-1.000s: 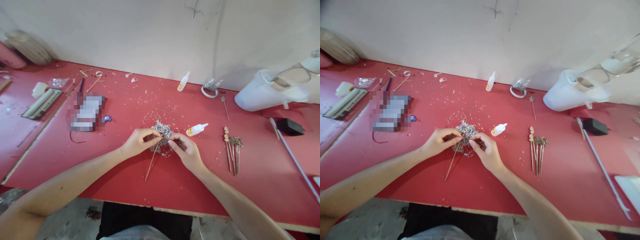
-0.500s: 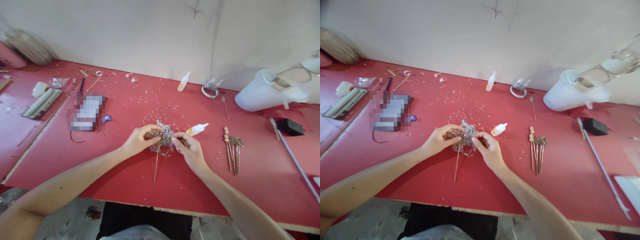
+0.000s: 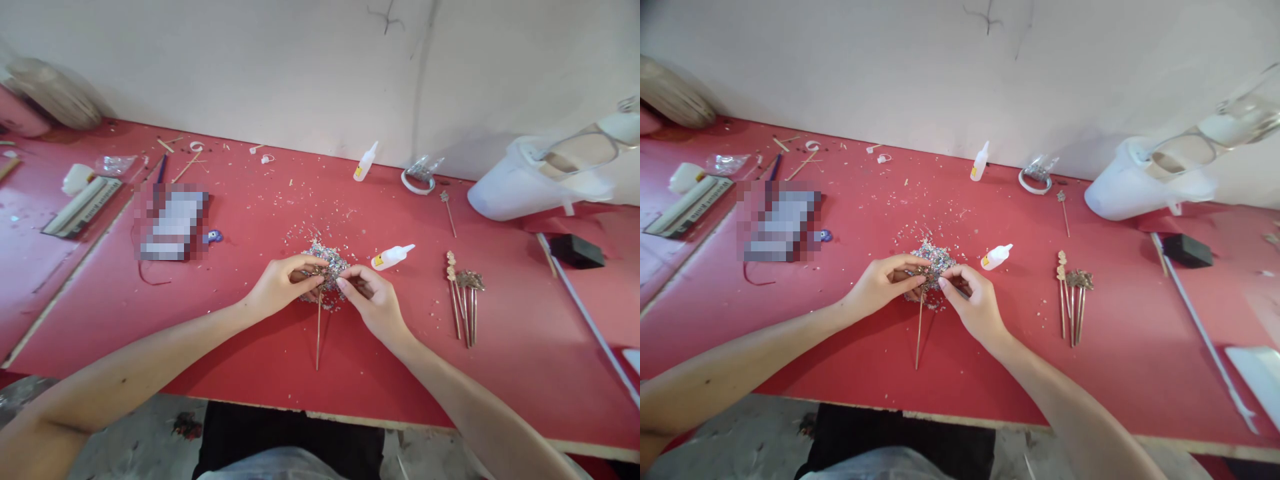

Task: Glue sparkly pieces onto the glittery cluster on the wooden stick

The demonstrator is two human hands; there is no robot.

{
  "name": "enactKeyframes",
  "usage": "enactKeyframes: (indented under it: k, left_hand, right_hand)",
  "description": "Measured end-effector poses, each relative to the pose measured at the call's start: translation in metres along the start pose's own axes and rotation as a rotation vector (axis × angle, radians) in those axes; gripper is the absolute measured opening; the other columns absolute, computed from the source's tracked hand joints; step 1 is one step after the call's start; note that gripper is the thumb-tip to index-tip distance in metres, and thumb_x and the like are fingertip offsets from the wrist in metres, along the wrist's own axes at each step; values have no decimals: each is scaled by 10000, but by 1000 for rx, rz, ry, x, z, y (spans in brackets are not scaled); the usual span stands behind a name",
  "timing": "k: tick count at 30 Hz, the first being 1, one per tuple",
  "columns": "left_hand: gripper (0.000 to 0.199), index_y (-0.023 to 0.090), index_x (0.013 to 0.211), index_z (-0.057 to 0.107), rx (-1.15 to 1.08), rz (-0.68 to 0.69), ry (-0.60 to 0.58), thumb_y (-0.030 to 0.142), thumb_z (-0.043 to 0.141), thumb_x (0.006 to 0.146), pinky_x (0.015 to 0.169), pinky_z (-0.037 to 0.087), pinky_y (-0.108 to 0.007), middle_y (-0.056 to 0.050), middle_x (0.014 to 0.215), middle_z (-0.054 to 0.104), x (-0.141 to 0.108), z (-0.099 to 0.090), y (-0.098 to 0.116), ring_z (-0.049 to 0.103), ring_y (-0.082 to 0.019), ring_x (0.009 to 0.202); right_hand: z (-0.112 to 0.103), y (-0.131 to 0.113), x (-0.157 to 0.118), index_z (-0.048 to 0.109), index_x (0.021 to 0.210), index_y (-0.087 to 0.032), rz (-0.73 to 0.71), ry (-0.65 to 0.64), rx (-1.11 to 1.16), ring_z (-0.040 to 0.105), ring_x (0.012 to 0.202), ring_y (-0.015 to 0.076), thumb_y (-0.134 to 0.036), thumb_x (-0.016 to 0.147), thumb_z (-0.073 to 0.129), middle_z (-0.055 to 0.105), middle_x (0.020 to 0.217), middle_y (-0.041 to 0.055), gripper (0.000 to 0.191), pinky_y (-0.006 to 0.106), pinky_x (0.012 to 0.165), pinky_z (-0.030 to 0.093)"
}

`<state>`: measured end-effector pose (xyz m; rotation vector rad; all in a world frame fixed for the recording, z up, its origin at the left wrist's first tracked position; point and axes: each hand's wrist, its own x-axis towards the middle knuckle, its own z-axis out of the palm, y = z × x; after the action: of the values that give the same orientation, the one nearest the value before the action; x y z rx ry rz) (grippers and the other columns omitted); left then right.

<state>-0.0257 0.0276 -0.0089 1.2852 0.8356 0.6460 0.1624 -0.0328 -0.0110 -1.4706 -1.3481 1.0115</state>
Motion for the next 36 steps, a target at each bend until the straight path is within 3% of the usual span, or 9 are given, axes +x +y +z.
enactKeyframes:
  k: [10,22,29,36]
  left_hand:
    - [292,150,1082,630,0,2,0,248,674,811,645,625,-263,-48,883,716,0,1,-2,702,-133,631]
    - [282,181,1126,648,170,101,-48,256,614,856,596,568,-228,10,661,649,-1,-3,-2,638,-109,567]
    - [231,165,1071,628,233,158,-46,237,600,854,579,523,-211,-28,824,680,0,-4,-2,600,-92,580]
    - [224,153,1055,644,291,179,-43,214,592,847,567,497,-212,-9,725,642,0,-4,1,565,-92,561]
  right_hand:
    - [1,2,-1,604,836,-204,-9,-29,-11,618,702,153,-356,837,625,636,773,22,154,267,636,520]
    - [-2,-3,-1,600,844,-210,-71,-27,-97,608,710,149,-300,857,590,626,803,25,91,264,644,521]
    - [-4,-5,-2,615,857,-212,-137,-16,-151,613,760,154,-268,865,586,623,836,32,64,268,674,515]
    - [-5,-4,-2,621,859,-209,-136,-24,-154,614,767,158,-261,867,588,629,840,34,62,263,662,505]
